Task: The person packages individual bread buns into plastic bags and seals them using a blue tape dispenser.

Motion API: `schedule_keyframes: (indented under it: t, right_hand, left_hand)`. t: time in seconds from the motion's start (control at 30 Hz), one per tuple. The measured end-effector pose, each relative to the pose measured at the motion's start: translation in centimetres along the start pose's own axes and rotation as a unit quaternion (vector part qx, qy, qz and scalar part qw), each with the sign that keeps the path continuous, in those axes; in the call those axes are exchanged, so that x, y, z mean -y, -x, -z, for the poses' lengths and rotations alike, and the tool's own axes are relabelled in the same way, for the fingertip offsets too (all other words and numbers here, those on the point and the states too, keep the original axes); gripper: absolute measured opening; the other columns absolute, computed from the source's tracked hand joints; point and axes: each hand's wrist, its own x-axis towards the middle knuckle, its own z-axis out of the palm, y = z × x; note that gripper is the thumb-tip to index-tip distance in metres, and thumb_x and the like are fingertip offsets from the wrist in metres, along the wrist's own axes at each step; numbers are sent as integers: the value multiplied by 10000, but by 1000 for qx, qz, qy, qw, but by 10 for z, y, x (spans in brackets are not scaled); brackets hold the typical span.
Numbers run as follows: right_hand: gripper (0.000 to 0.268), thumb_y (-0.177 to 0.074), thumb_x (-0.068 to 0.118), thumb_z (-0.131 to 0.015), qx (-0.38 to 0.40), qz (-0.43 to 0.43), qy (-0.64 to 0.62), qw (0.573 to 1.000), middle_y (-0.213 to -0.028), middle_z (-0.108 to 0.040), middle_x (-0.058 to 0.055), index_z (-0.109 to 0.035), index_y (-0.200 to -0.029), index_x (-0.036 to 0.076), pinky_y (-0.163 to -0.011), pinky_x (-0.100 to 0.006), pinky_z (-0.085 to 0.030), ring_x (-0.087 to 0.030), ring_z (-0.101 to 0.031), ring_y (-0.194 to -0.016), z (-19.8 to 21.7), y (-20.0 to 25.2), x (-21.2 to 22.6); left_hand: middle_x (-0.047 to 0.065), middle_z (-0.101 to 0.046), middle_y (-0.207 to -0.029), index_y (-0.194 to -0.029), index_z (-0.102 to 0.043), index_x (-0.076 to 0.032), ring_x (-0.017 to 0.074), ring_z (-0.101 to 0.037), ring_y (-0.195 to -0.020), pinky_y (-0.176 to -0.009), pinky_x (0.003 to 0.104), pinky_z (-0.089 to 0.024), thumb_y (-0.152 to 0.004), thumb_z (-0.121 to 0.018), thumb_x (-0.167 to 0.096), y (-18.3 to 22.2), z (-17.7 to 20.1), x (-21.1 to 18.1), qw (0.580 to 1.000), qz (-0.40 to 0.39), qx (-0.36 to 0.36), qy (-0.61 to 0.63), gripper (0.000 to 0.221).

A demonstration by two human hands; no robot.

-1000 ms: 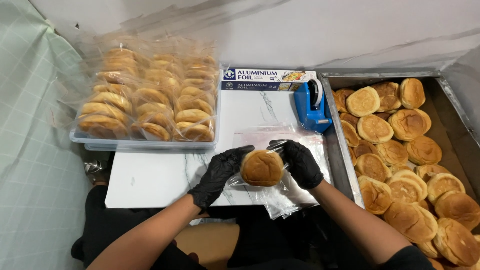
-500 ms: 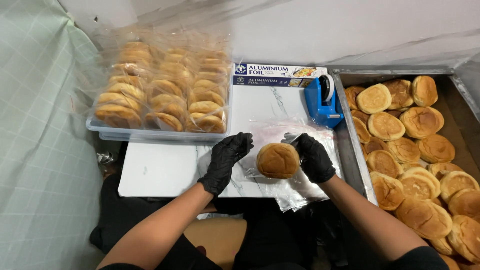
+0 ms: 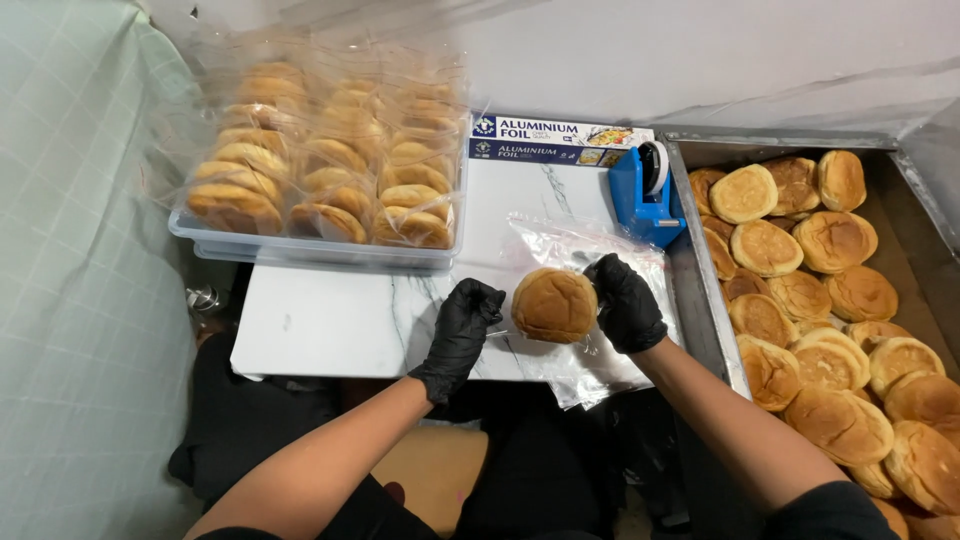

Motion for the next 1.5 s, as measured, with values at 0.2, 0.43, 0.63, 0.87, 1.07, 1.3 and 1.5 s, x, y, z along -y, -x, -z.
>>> schedule_keyframes:
  t: [0.2,0.43,0.63,0.87,1.07,1.3,1.5]
  right_hand:
    - [355,-1056,237,-474,6,7,-11,1000,-970,-720,-217,-699,-1157,-19,-845,-436,-554,-286,-679,-905,-2,0,-4]
    - [355,-1058,231,-472,4,6,-24,1000,-987,-718,-229,-688,-1167,-30,-854,-453,-558,-299,-686,-920,5,-4,-9]
    - [356,-1060,225,-470,-2,13,-42,999,-1005,-716,-242,-677,-1177,-41,-863,-470,-561,-312,-692,-936,4,-4,-13]
    - [357,-1063,217,-468,-2,15,-64,998,-1028,-714,-258,-663,-1189,-54,-875,-490,-566,-328,-699,-955,5,-6,-22]
    - [359,-1066,211,-466,7,23,-77,997,-1045,-712,-270,-652,-1199,-65,-884,-507,-570,-341,-706,-971,-3,1,-29]
    - [362,-1068,203,-464,32,28,-88,995,-1068,-710,-286,-638,-1211,-79,-895,-528,-575,-357,-713,-990,-7,11,-38]
    - [364,-1071,197,-462,34,36,-102,994,-1086,-708,-298,-628,-1221,-90,-905,-545,-579,-370,-720,-1006,-2,10,-42]
  left_hand:
    - [157,-757,-982,-1096,-671,-94,231,-752,-842,-719,333,-653,-897,-816,-271,12,-14,-19,993,62,-1,-97,304]
    - [215,-753,-1026,-1226,-660,-32,330,-757,-927,-778,417,-642,-945,-735,-254,24,-12,3,982,149,117,-15,366]
    - [323,-726,-977,-1188,-690,61,420,-748,-833,-717,472,-655,-954,-707,-128,45,-36,-27,990,134,34,24,301]
    - [251,-714,-1118,-1317,-654,-52,306,-733,-934,-785,382,-652,-954,-692,-297,30,-22,-29,986,75,91,-116,439]
    - [93,-700,-1175,-1435,-574,-158,242,-717,-986,-847,366,-613,-927,-711,-242,10,-10,-50,971,146,188,-27,533]
    - [148,-747,-1093,-1202,-726,-35,220,-726,-946,-824,357,-613,-913,-754,-177,21,-29,-60,984,106,137,37,324]
    - [186,-744,-1136,-1187,-746,-56,227,-705,-1053,-934,381,-583,-947,-728,-218,9,-23,-79,985,11,168,-25,290]
